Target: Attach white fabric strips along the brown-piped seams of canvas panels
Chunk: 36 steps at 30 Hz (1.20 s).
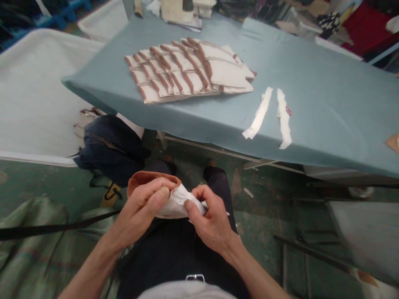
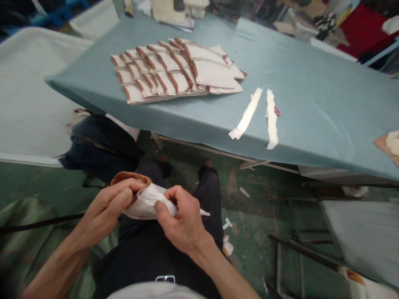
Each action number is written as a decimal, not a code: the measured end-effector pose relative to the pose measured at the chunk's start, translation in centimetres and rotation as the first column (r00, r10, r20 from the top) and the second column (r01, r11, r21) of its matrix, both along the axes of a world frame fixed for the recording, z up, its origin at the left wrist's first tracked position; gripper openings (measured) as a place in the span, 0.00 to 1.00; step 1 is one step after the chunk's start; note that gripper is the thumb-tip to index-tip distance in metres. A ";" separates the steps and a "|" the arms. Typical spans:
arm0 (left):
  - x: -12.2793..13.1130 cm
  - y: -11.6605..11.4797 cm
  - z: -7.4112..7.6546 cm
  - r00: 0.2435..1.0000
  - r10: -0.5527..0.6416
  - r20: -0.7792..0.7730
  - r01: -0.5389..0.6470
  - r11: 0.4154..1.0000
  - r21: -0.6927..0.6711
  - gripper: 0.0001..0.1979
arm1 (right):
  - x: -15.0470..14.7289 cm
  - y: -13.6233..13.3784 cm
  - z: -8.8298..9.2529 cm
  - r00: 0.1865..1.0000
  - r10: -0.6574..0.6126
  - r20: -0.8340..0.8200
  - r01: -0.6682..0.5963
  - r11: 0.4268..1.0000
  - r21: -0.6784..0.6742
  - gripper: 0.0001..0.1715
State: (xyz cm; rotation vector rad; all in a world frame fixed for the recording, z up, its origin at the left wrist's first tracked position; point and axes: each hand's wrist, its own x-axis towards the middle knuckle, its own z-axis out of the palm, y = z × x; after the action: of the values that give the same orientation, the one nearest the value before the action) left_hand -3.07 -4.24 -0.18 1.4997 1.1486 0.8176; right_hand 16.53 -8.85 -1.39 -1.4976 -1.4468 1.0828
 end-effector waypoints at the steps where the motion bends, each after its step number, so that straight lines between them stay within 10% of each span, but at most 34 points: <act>1: -0.2 0.2 0.1 1.000 0.000 -0.003 0.000 1.000 -0.004 0.23 | 0.2 0.0 0.0 1.000 0.001 -0.001 -0.001 1.000 -0.020 0.09; 10: 0.5 0.5 0.7 0.976 -0.114 -0.183 0.150 0.969 0.196 0.21 | 0.3 -0.5 -0.3 0.999 -0.013 0.030 0.015 0.999 -0.051 0.09; 17: 0.4 -0.9 -1.3 0.901 0.115 -0.418 0.180 0.778 0.602 0.17 | -0.7 -1.4 -1.2 0.998 -0.004 0.058 0.000 0.997 0.073 0.08; 36: 4.2 -4.9 0.5 0.971 0.070 -0.230 0.087 0.788 0.609 0.19 | 1.1 -5.2 -2.7 0.992 0.127 0.018 -0.126 0.938 0.324 0.10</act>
State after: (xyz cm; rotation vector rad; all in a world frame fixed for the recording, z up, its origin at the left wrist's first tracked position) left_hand 1.10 -9.13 0.36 2.1983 1.0968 1.0950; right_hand 17.65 -14.08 -4.09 -1.1820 -1.6471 0.8675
